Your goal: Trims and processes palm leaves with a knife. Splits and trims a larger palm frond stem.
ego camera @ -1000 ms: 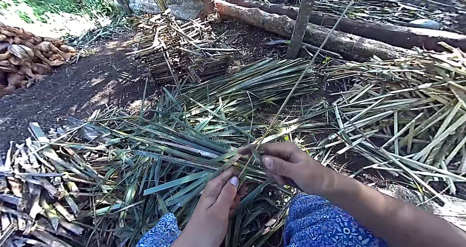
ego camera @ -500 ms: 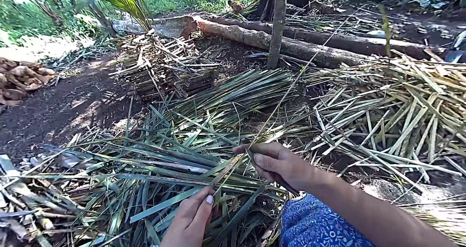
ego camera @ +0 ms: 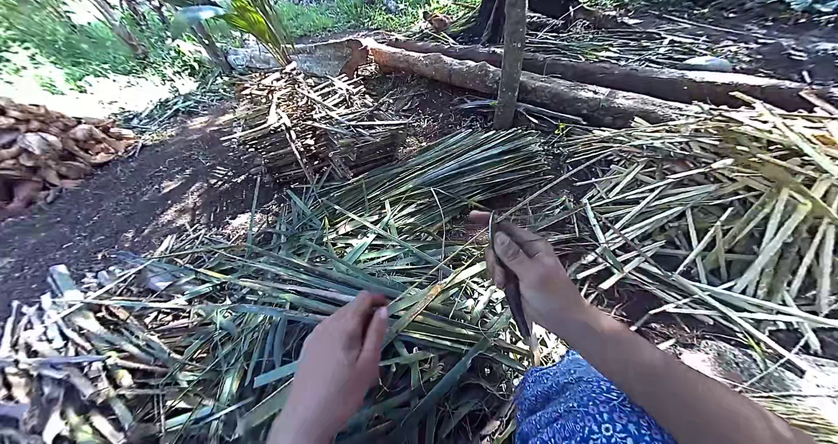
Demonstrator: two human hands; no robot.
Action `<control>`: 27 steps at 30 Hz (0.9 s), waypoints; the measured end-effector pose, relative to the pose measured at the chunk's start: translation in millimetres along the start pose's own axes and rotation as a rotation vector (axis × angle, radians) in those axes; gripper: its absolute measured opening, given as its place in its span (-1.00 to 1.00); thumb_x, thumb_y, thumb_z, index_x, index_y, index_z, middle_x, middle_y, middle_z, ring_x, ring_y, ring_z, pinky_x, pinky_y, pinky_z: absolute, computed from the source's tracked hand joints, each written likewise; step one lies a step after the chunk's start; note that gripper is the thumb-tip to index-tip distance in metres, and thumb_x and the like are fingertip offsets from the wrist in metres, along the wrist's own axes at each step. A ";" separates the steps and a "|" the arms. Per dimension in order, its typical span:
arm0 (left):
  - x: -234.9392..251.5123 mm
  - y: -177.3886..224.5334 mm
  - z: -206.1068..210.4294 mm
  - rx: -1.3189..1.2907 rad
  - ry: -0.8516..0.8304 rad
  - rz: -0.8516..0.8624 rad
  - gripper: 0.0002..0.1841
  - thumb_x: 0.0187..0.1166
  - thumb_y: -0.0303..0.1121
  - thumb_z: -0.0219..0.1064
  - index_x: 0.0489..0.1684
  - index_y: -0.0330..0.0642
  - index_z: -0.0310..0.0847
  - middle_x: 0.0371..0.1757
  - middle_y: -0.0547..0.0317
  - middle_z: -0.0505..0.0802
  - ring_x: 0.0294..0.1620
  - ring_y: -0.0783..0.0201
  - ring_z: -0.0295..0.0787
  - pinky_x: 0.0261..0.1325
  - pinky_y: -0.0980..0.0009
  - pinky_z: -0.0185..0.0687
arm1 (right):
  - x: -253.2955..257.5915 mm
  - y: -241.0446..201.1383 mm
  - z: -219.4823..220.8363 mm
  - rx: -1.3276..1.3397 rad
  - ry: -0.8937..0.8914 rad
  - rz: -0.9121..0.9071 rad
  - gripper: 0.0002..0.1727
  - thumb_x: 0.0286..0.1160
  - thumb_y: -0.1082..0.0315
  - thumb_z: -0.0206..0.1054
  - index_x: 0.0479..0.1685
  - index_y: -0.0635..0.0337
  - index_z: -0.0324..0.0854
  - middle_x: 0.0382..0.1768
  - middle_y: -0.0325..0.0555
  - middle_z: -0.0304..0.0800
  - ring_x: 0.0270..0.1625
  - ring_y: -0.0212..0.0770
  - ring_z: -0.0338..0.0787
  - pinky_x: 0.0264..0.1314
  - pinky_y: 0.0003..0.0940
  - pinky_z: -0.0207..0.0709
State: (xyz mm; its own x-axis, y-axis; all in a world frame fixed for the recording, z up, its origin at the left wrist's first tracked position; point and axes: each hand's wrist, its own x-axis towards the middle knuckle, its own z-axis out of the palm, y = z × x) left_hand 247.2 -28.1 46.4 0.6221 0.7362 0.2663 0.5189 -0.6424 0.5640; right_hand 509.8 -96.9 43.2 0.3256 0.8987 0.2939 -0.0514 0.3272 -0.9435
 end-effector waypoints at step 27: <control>-1.4 -2.4 -1.2 -0.177 0.087 0.129 -0.70 0.74 -0.15 0.15 -0.25 -0.11 0.73 -0.57 0.46 0.64 -0.61 0.75 0.45 -0.51 0.80 0.37 | 10.0 0.2 -13.9 0.083 -0.029 0.080 -0.55 0.82 0.23 -0.09 0.47 0.06 0.58 -0.70 -0.54 0.48 -0.64 -0.62 0.48 -0.44 -0.68 0.46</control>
State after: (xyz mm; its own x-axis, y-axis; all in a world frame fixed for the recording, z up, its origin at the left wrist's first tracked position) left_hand 244.4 -27.3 45.7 0.6196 0.6707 0.4077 0.3226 -0.6912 0.6467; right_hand 526.1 -91.9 43.8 0.2902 0.9306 0.2232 -0.1550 0.2759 -0.9486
